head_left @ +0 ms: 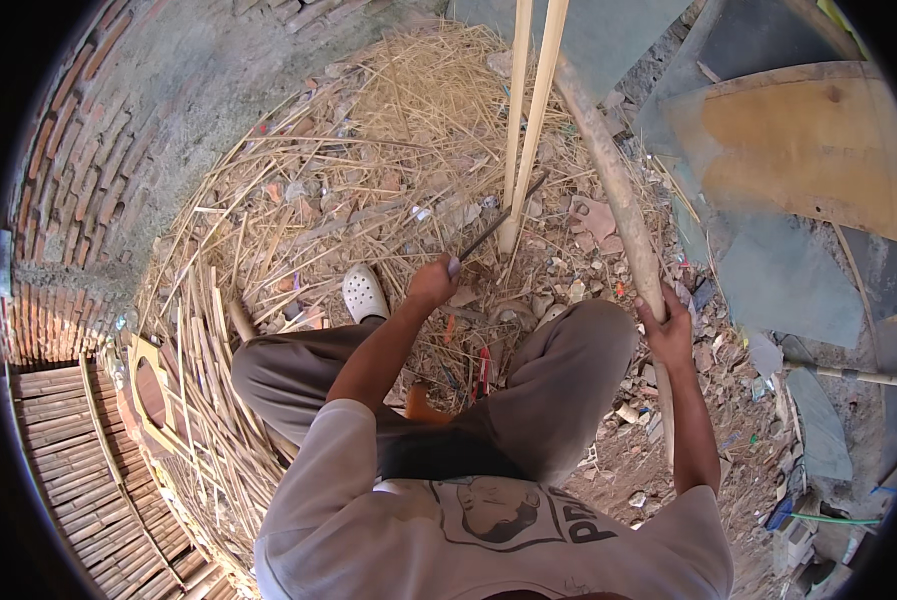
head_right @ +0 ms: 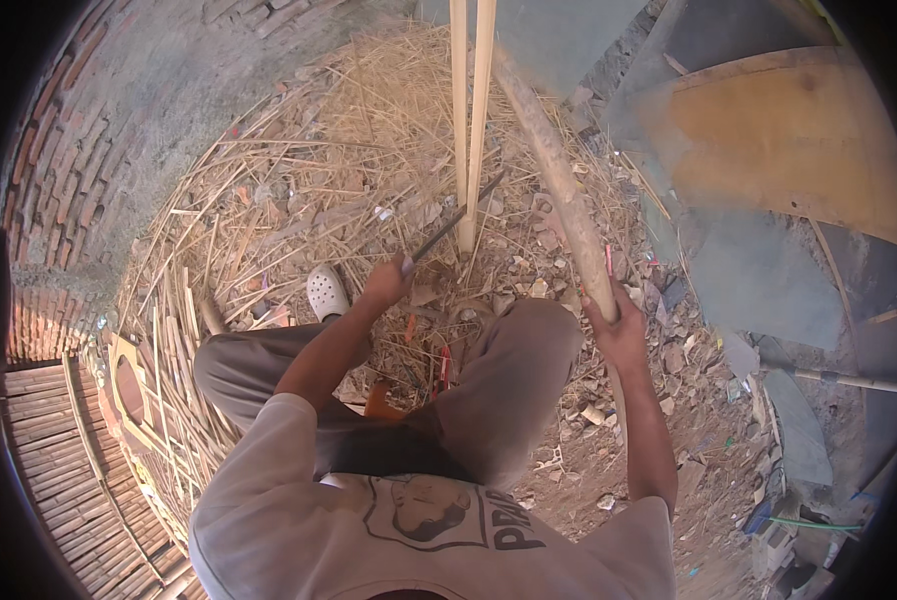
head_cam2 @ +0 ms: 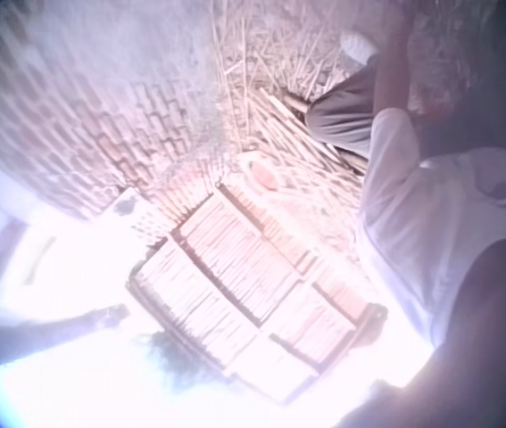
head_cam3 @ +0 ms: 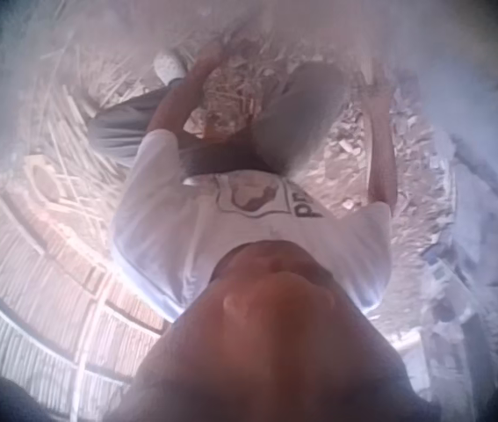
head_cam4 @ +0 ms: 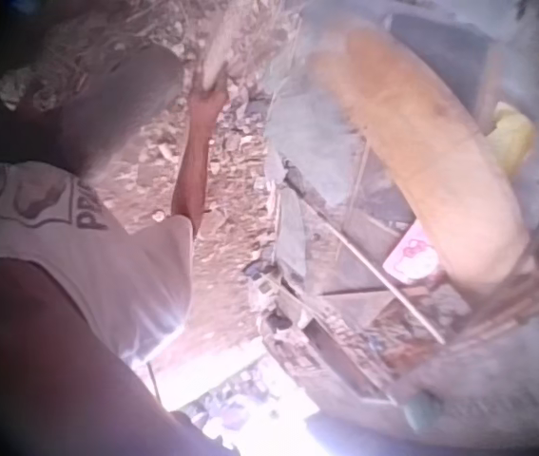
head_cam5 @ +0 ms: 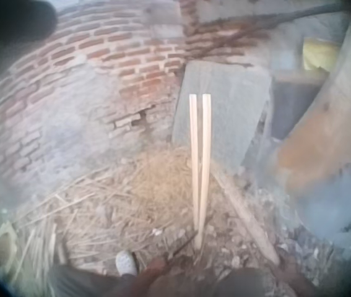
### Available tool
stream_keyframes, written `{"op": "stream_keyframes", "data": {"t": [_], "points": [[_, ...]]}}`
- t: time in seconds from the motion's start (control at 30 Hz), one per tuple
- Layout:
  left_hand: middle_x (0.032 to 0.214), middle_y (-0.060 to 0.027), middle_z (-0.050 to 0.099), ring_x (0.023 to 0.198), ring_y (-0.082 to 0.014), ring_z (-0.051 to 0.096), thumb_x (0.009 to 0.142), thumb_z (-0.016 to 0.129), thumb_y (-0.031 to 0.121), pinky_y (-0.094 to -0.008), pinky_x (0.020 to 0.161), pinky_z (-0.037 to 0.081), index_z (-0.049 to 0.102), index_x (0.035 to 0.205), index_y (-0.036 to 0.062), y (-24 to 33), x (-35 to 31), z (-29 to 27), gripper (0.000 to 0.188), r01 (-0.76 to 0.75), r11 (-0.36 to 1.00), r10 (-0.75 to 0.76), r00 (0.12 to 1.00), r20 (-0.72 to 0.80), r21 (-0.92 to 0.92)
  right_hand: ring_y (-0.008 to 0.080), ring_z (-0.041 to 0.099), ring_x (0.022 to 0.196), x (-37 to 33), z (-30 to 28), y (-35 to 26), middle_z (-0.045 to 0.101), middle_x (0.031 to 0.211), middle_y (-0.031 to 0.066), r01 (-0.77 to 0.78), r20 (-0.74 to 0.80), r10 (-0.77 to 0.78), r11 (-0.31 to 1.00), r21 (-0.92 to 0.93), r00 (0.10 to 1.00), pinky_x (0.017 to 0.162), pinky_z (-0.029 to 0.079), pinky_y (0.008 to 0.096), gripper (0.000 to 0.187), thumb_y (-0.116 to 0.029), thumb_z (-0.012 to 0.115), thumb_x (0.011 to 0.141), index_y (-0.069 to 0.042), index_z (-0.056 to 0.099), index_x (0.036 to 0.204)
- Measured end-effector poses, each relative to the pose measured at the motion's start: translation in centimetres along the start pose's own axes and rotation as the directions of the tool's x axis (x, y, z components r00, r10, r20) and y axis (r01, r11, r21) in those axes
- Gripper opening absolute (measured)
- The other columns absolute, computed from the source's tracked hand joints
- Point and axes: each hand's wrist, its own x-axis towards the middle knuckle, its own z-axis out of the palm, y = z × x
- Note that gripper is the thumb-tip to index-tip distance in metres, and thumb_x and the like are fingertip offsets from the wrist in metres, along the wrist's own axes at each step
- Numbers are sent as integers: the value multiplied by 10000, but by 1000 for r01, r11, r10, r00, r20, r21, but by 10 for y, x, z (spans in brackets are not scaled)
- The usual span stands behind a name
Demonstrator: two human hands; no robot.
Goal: The person sits on the ground and uses a large knife to split bamboo sticks into thin strips. They repeatedly position the bamboo against the blade and strike it with a wooden mallet to drive the knife through the material, creating a pile of processed bamboo strips.
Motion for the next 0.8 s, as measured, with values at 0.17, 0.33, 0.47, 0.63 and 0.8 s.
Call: {"op": "stream_keyframes", "data": {"t": [0.17, 0.33, 0.47, 0.63, 0.8], "points": [[842, -279, 655, 804, -461, 642, 889, 568, 310, -543, 726, 508, 533, 1102, 29, 1, -3, 0, 354, 21, 1000, -21, 1000, 22, 7, 73, 529, 597, 27, -55, -81, 620, 828, 47, 203, -314, -95, 922, 331, 945, 522, 456, 247, 473, -239, 671, 915, 6, 507, 1285], [879, -254, 674, 811, -432, 662, 868, 576, 300, -515, 749, 528, 543, 1114, 48, 7, -1, -2, 354, 63, 998, -63, 997, 38, 2, 355, 669, 686, 31, 15, -3, 669, 882, 213, 39, -126, -56, 990, -133, 990, 615, 530, 404, 474, -261, 686, 858, -14, 500, 1218], [895, -258, 672, 842, -426, 661, 862, 584, 283, -509, 770, 527, 547, 1119, 42, 12, 8, -17, 354, 39, 999, -38, 999, 17, -8, 441, 646, 936, -8, 91, 163, 663, 913, 269, 112, 190, -78, 978, -178, 979, 793, 527, 497, 532, -267, 745, 732, -28, 520, 1150], [903, -256, 673, 860, -421, 661, 859, 589, 276, -504, 782, 529, 550, 1123, 45, 8, 7, -21, 353, 12, 999, -15, 998, 68, 32, 431, 650, 902, -6, 49, 60, 660, 916, 264, -36, 157, 84, 957, -288, 984, 789, 512, 487, 483, -177, 754, 691, 0, 554, 1094], [858, -240, 677, 791, -423, 665, 855, 601, 285, -516, 738, 535, 550, 1096, 44, 10, -3, -13, 345, 38, 996, -39, 999, 17, 82, 238, 618, 673, 30, -46, -87, 613, 764, 148, 38, -217, -43, 999, -29, 975, 645, 500, 358, 338, -61, 672, 709, 16, 546, 1013]]}}
